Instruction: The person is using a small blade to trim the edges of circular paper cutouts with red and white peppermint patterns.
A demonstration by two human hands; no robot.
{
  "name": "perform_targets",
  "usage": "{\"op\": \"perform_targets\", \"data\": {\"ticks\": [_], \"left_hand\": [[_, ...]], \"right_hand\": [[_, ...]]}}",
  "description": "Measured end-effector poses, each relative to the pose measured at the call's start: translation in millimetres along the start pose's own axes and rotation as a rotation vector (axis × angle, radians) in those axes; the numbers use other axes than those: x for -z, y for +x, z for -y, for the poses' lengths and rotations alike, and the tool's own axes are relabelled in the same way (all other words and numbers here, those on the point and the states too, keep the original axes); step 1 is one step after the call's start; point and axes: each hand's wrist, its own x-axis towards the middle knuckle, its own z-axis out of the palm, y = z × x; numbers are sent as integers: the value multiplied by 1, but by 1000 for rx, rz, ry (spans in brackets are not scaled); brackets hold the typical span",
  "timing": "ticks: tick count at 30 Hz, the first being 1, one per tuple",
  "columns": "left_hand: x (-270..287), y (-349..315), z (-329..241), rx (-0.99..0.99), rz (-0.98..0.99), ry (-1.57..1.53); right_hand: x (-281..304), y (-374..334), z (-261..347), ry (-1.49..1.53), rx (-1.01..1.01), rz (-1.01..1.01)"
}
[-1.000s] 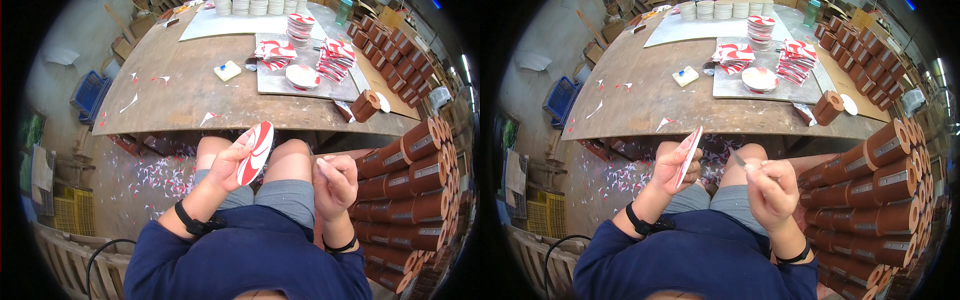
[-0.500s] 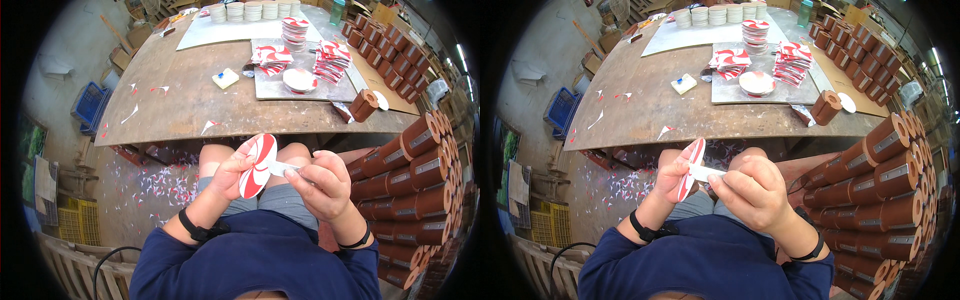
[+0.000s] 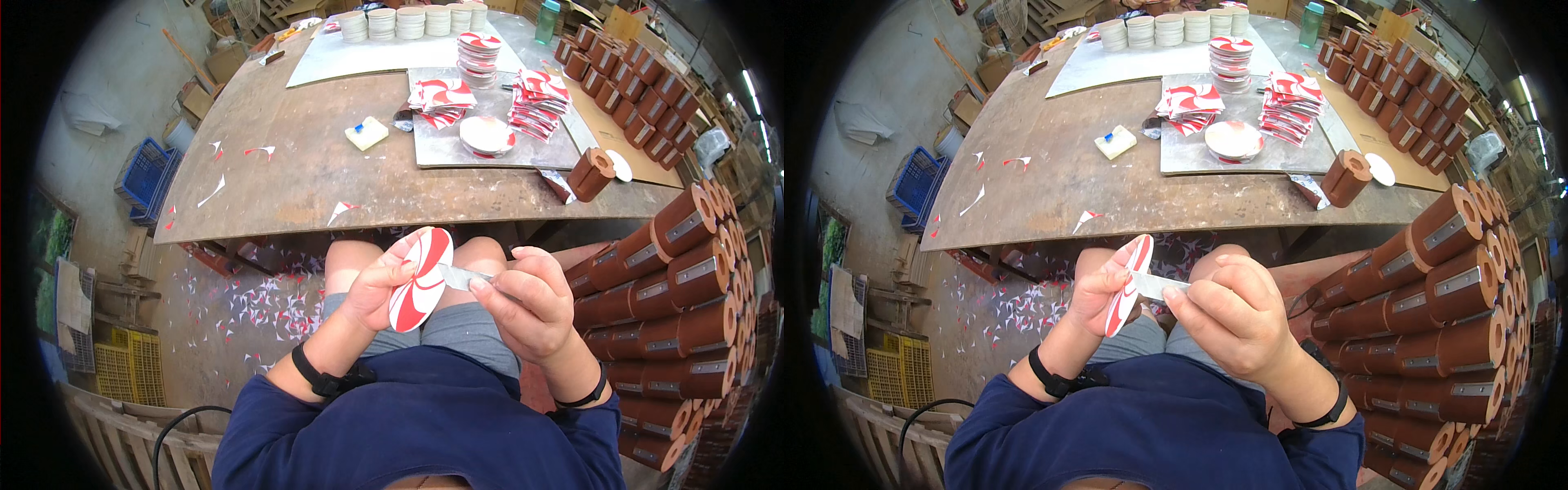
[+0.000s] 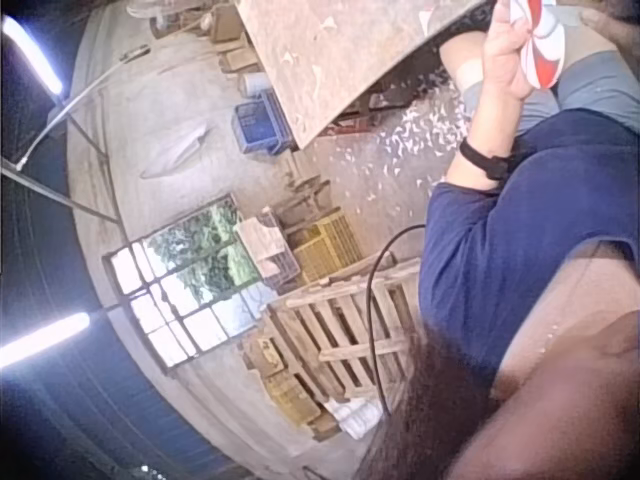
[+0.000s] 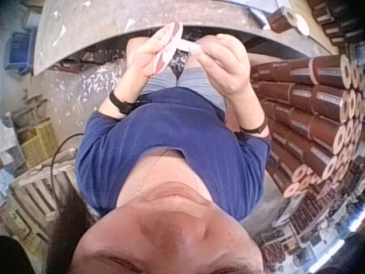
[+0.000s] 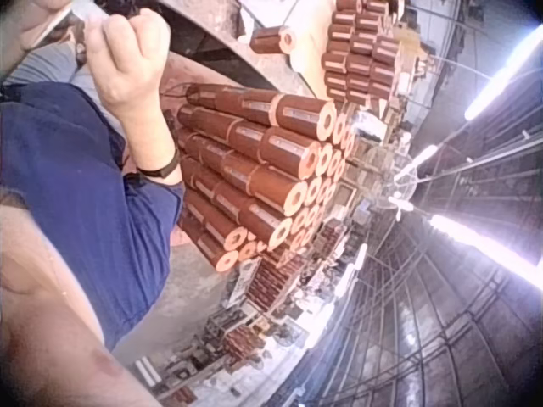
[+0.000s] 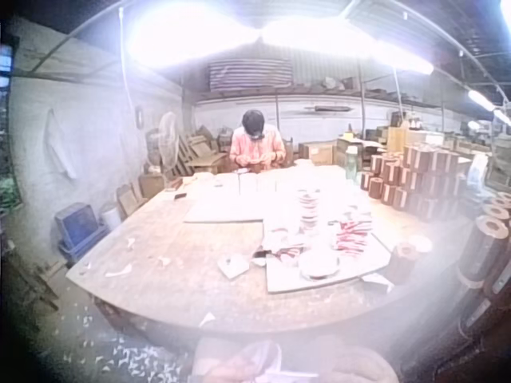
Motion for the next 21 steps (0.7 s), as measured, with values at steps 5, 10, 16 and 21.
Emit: {"op": "perform_targets", "data": {"ticks": [5,10,16,21], "left_hand": [[9,-1,-4,48,135,2],[10,0,-4,51,141,21],[6,-2,-2,21,40,14],[3,-4,-1,16,37,39]], "right_hand": [[1,0,1,23,-19,4],[0,-1,1,-20,12,5],[1,0,0,-1,4,11],[1,-7,-10,-47,-6,16]]}}
